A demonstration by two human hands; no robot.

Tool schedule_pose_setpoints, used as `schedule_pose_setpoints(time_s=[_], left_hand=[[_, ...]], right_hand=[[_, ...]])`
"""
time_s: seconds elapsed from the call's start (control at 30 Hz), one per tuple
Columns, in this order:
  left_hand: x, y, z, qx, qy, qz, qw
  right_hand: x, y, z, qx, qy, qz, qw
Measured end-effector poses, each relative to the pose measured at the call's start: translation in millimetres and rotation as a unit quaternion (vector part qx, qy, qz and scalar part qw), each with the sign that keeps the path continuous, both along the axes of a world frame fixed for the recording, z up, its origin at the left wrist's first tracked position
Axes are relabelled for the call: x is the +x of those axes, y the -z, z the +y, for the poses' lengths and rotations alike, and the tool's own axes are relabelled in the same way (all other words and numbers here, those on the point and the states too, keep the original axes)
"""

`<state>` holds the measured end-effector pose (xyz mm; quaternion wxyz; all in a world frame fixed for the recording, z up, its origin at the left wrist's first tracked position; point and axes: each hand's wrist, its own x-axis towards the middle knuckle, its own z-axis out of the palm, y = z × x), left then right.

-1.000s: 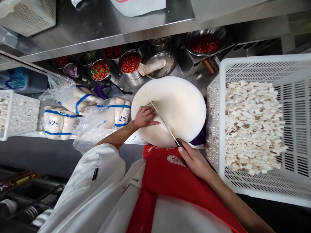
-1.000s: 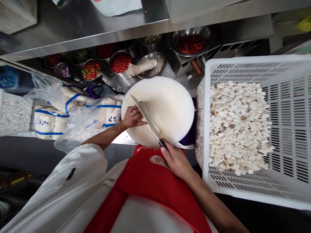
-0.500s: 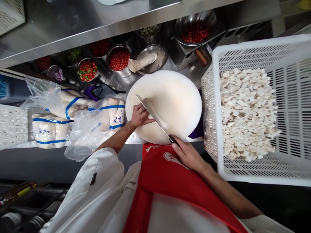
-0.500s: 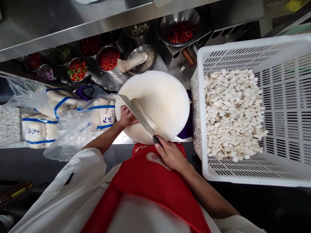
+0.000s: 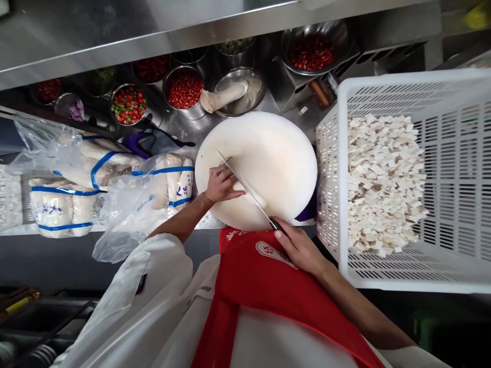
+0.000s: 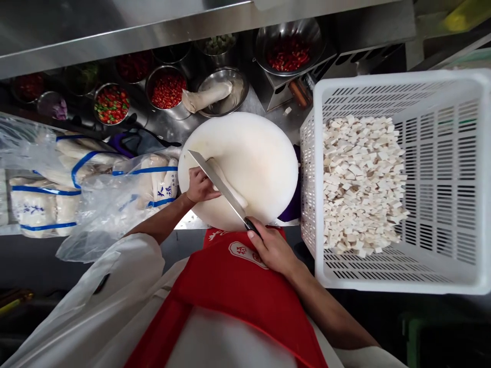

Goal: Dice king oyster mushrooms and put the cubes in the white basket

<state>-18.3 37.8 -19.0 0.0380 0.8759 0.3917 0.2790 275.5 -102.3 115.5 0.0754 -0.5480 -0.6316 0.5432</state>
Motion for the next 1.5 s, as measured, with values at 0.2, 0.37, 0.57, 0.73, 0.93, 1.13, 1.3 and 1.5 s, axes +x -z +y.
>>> schedule_pose_setpoints(time_s=[0.2, 0.37, 0.57, 0.73, 0.93, 1.13, 1.3, 1.5], left_hand=[[2, -4.8, 1, 0.011, 0.012, -0.007, 1.0], [3, -9.2, 1, 0.027, 0.011, -0.004, 1.0], [1, -6.6, 1, 0.004, 0.01, 0.021, 1.0], [0, -6.4, 2, 0.002, 0.018, 0.014, 1.0], [-1, -5.1, 2, -0.033, 0.021, -0.007, 0.999], [-1, -6.6, 3, -0.041, 0.019, -0.009, 0.999], [0, -7.6, 3, -0.008, 0.026, -0.039, 0.999], [-2, -1.7, 1, -0.056, 0.02, -0.03, 0.998]], right_hand=[[0, 5.8, -2, -0.013, -0.012, 0.009, 1.0], [5, -15.6, -2, -0.052, -0.017, 0.001, 0.998], [2, -44.5, 12, -0.094, -0.023, -0.024, 0.995], [-16, -44.1, 41, -0.08, -0.029, -0.057, 0.995], [-53, -16.3, 85, -0.05, -0.04, -0.087, 0.994], [-38, -24.5, 64, -0.045, -0.026, -0.075, 0.996], [-8, -29.9, 23, -0.068, -0.019, -0.086, 0.994], [-15, 15.7, 17, -0.039, -0.025, -0.096, 0.994]])
